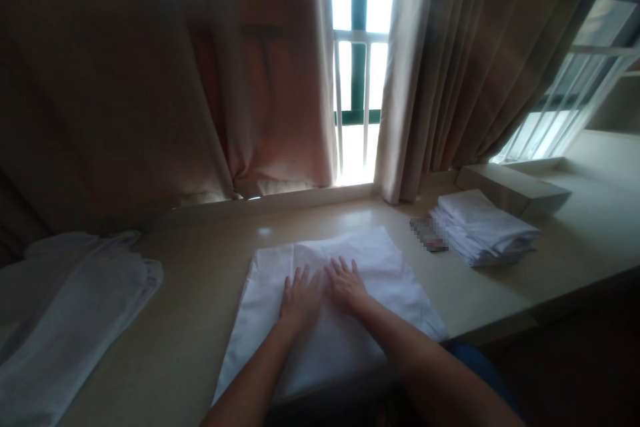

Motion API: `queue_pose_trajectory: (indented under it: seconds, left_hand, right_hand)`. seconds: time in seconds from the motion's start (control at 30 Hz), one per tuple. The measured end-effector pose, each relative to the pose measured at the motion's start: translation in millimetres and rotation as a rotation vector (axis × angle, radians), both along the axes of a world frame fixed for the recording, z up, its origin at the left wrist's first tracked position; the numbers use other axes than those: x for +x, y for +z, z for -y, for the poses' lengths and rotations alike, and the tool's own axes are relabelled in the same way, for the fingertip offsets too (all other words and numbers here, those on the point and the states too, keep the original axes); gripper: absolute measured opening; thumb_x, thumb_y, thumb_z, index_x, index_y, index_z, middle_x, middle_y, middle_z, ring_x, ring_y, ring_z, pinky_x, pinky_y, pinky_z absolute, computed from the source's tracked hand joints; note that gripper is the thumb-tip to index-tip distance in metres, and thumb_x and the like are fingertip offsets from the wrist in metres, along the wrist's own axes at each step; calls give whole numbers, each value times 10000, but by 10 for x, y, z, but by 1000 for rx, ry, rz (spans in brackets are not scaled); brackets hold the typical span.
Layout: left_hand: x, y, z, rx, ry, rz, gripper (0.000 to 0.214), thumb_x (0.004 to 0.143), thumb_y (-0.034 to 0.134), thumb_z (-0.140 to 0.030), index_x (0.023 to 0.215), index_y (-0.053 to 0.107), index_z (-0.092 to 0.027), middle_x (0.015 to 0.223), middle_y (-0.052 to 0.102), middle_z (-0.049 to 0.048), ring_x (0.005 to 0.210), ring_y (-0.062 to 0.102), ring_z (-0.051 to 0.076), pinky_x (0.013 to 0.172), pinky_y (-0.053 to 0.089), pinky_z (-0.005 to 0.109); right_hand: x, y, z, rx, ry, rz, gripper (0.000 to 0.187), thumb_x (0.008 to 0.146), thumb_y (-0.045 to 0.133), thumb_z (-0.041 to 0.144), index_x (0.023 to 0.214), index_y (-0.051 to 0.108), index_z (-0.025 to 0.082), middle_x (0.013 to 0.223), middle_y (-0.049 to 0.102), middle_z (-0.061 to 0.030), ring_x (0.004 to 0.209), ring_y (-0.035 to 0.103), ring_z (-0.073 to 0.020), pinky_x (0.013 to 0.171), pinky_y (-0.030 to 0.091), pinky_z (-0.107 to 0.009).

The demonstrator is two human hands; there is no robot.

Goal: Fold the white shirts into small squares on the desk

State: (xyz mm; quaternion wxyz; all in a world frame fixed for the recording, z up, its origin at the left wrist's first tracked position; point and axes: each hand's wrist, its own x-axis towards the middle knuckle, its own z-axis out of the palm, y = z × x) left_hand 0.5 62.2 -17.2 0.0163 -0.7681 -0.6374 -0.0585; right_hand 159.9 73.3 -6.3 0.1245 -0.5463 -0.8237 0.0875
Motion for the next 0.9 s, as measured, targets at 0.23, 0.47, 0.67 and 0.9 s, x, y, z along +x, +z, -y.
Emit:
queue_pose_trajectory:
  seconds: [0.23,0.47,0.67,0.9]
  left_hand:
    - [-179,-24,-525,-25,-61,-30,546,943,227,-474,1469,265,-333,1576,191,34,1453,114,273,1145,84,547]
    - [-44,-214,-843,-64,-44,7,594,927,201,-549,1478,233,-327,1584,164,8,1458,77,261,1146,97,545]
    - [-36,-240,-849,-72,-70,47,605,917,188,-592,1476,208,-363,1585,164,-9,1459,76,238,1150,89,525]
    - [-993,-370,-898,-11,193,-36,684,895,230,-617,1484,235,-270,1578,167,106,1438,155,321,1124,151,527]
  right_hand:
    - [3,24,-540,-11,54,-18,606,972,199,530,1476,303,209,1556,211,-74,1441,108,-271,1141,55,-529]
    - [149,-171,-782,-26,34,-9,630,969,176,556,1485,279,209,1557,212,-67,1444,86,-256,1142,0,-523]
    - [173,-263,-822,-27,44,-11,654,961,146,587,1497,245,226,1568,177,-52,1446,54,-249,1140,-37,-506]
    - [1035,-164,-916,-136,-127,40,712,925,194,669,1504,221,256,1574,150,-58,1444,66,-264,1131,-38,-502]
